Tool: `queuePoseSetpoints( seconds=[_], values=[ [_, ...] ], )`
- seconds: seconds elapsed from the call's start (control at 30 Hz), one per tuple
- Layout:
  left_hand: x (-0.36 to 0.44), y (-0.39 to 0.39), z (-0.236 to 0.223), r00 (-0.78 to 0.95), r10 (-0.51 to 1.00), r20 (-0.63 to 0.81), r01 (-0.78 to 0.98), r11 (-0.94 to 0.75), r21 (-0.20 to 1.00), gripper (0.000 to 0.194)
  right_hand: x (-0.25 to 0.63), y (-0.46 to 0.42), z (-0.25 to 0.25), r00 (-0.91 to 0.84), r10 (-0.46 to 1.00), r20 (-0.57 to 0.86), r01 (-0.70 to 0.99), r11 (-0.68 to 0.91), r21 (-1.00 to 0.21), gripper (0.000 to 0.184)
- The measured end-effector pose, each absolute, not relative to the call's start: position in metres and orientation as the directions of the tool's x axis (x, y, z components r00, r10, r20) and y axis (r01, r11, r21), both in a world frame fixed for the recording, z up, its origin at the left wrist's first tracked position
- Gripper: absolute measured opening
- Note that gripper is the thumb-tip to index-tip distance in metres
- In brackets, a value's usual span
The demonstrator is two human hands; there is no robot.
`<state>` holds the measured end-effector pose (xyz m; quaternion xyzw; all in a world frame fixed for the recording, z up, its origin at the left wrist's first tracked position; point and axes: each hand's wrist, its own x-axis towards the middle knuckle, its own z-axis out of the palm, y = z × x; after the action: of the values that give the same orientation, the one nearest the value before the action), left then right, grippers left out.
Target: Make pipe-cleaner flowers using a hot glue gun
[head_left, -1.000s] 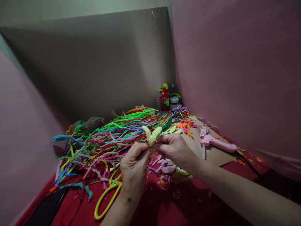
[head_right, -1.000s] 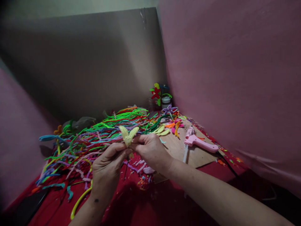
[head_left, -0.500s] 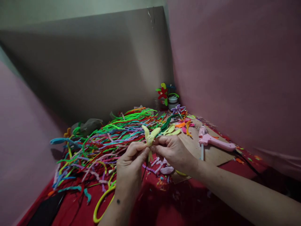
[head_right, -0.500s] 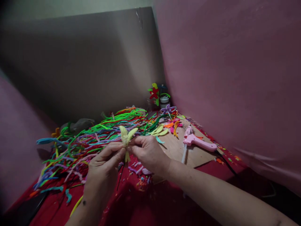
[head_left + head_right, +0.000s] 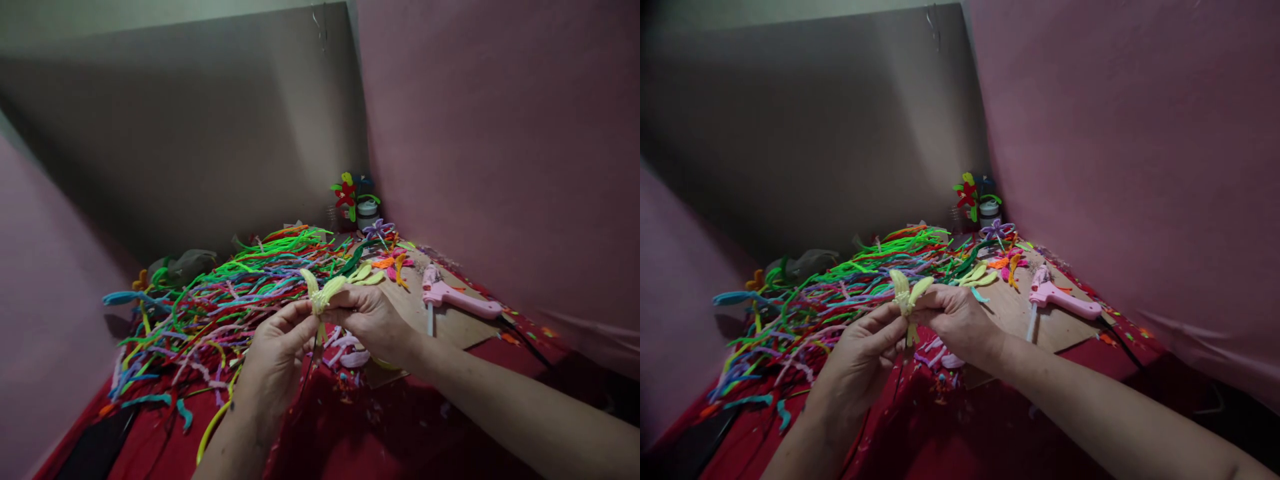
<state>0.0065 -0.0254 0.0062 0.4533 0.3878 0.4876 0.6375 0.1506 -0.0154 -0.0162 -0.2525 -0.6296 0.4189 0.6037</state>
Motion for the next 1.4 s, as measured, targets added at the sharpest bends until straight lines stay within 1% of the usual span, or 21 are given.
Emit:
queuePoseSetpoints(
  seconds=[0.1,0.17,0.33,0.6,0.83,0.97,1.13,1.27,1.4],
  values=[
    [0.007,-0.025,0.005,0.235,0.970,-0.057,-0.253,0.117,0.960,0.018,0.152,-0.016,-0.015,-0.123,0.825,0.552,-0.169,0.531,-0.830,0.007],
    [0.007,-0.025,0.005,0.250,0.966,-0.065,-0.250,0.129,0.960,0.015,0.153,-0.016,-0.013,-0.121,0.835,0.537,-0.190,0.512,-0.838,0.006],
    [0.006,-0.025,0.005,0.343,0.935,-0.086,-0.233,0.174,0.957,0.018,0.152,-0.018,-0.007,-0.156,0.876,0.456,-0.304,0.397,-0.866,0.006],
    [0.011,-0.027,0.004,0.313,0.950,-0.011,-0.276,0.103,0.956,0.021,0.148,-0.013,-0.015,-0.186,0.887,0.422,-0.443,0.308,-0.842,0.010],
    [0.013,-0.026,0.003,0.290,0.957,0.009,-0.340,0.094,0.936,0.016,0.145,-0.019,-0.014,-0.099,0.907,0.410,-0.402,0.340,-0.850,0.015],
    [0.017,-0.029,0.005,0.221,0.975,0.011,-0.357,0.070,0.931,0.016,0.146,-0.024,-0.010,-0.140,0.901,0.410,-0.376,0.335,-0.864,0.020],
    [0.020,-0.031,0.004,0.207,0.978,0.029,-0.315,0.039,0.948,0.014,0.146,-0.024,-0.011,-0.173,0.927,0.332,-0.444,0.228,-0.867,0.021],
    [0.019,-0.031,0.002,0.228,0.973,0.020,-0.293,0.049,0.955,0.015,0.143,-0.024,-0.011,-0.175,0.932,0.316,-0.500,0.192,-0.845,0.023],
    [0.017,-0.031,0.004,0.295,0.955,0.019,-0.285,0.069,0.956,0.016,0.144,-0.025,-0.009,-0.182,0.933,0.310,-0.518,0.177,-0.837,0.022]
  ],
)
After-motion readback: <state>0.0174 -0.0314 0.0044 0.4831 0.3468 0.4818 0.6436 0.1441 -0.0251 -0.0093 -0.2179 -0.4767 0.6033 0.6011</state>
